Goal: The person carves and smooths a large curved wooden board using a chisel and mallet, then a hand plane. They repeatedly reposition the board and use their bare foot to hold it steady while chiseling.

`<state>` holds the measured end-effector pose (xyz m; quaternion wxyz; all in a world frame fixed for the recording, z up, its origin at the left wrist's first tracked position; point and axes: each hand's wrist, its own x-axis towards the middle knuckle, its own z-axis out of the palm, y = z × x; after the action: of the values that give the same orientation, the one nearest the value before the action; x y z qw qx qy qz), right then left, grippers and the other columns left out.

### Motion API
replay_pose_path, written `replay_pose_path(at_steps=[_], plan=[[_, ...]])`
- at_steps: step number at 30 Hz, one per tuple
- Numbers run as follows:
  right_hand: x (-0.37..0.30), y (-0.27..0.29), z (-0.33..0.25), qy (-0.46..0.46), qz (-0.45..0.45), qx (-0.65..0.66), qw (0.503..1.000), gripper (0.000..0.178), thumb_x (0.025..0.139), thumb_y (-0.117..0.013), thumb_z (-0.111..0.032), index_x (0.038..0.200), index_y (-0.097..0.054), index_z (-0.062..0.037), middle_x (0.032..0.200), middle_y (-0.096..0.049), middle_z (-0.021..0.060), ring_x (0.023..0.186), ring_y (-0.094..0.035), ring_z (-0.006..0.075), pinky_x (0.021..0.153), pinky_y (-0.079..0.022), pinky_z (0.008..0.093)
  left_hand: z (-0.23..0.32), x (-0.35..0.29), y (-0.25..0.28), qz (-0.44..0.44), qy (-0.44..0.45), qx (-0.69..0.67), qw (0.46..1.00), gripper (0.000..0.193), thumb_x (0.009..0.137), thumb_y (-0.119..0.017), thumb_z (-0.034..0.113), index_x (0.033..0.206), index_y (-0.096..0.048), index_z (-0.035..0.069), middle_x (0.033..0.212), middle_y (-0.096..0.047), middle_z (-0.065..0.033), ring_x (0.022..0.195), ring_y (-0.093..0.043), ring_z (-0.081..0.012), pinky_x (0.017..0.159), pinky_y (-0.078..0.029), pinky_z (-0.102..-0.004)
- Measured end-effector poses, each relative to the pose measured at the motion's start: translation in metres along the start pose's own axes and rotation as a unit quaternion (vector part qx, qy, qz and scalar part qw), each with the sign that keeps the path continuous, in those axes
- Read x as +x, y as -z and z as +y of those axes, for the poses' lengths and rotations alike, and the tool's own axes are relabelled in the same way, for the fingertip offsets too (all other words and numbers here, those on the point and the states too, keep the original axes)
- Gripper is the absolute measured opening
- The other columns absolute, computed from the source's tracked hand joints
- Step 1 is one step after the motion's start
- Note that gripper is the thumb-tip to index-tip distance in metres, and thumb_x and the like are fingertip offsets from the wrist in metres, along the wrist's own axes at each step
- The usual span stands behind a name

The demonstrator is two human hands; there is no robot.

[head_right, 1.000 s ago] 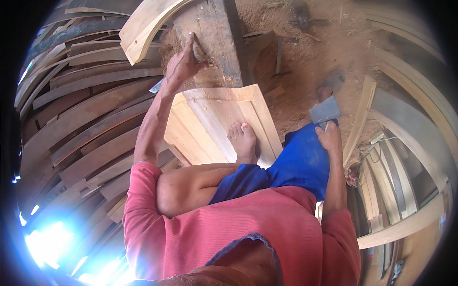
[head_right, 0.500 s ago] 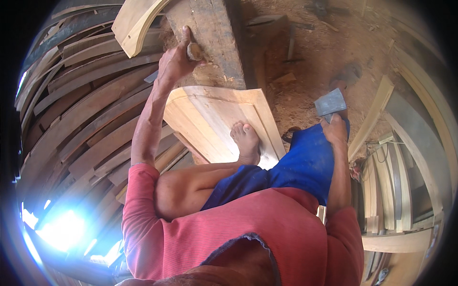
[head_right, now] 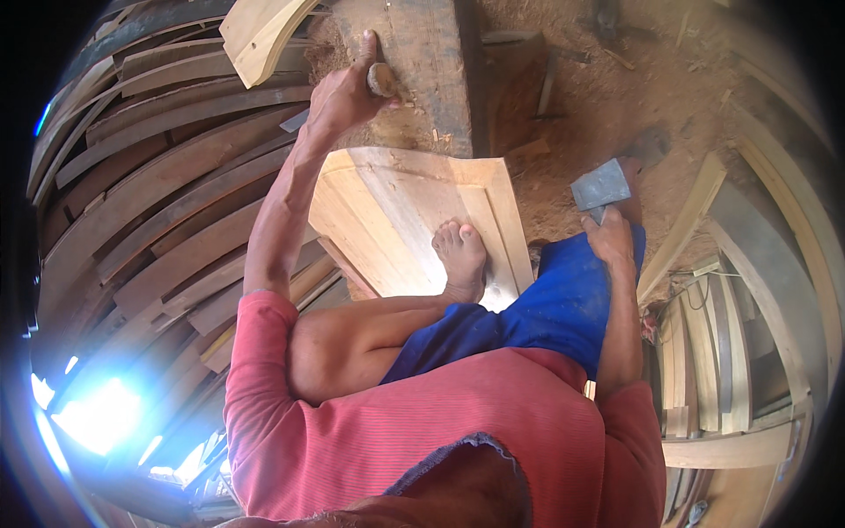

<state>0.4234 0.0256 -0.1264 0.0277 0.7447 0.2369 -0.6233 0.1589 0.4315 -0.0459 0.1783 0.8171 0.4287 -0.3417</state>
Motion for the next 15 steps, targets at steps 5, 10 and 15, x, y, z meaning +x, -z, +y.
replay_pose_path(at_steps=[5,10,15], plan=[[0.002,-0.011,0.003,0.107,0.078,0.057,0.99,0.033,0.091,-0.073,-0.024,0.101,-0.064,0.006,0.08,-0.066,0.0152,0.063,-0.066,0.0253,0.063,-0.053,0.0403,-0.004,0.003,-0.004,0.03,-0.014,0.004,0.999,0.113,0.077,-0.089,0.044,0.166,-0.027,0.012,0.094,-0.077,-0.0215,0.09,-0.076,-0.0398,0.08,-0.059,-0.0472],[-0.041,0.018,-0.042,0.097,0.054,0.214,0.97,0.031,0.092,-0.073,-0.019,0.107,-0.065,0.0067,0.082,-0.065,0.0119,0.068,-0.063,0.0184,0.064,-0.052,0.0362,0.022,-0.02,0.011,0.147,-0.1,-0.137,0.975,0.072,0.084,-0.085,0.045,0.142,-0.058,0.012,0.105,-0.078,-0.0168,0.099,-0.076,-0.0332,0.09,-0.061,-0.0447],[-0.095,0.034,-0.069,0.137,0.143,0.318,0.927,0.023,0.095,-0.072,-0.018,0.104,-0.064,0.0023,0.078,-0.062,0.0036,0.063,-0.058,0.01,0.056,-0.047,0.0296,0.098,-0.056,0.05,-0.001,-0.163,-0.459,0.873,0.057,0.083,-0.088,0.033,0.127,-0.066,0.005,0.111,-0.077,-0.0082,0.097,-0.074,-0.0185,0.087,-0.061,-0.0341]])
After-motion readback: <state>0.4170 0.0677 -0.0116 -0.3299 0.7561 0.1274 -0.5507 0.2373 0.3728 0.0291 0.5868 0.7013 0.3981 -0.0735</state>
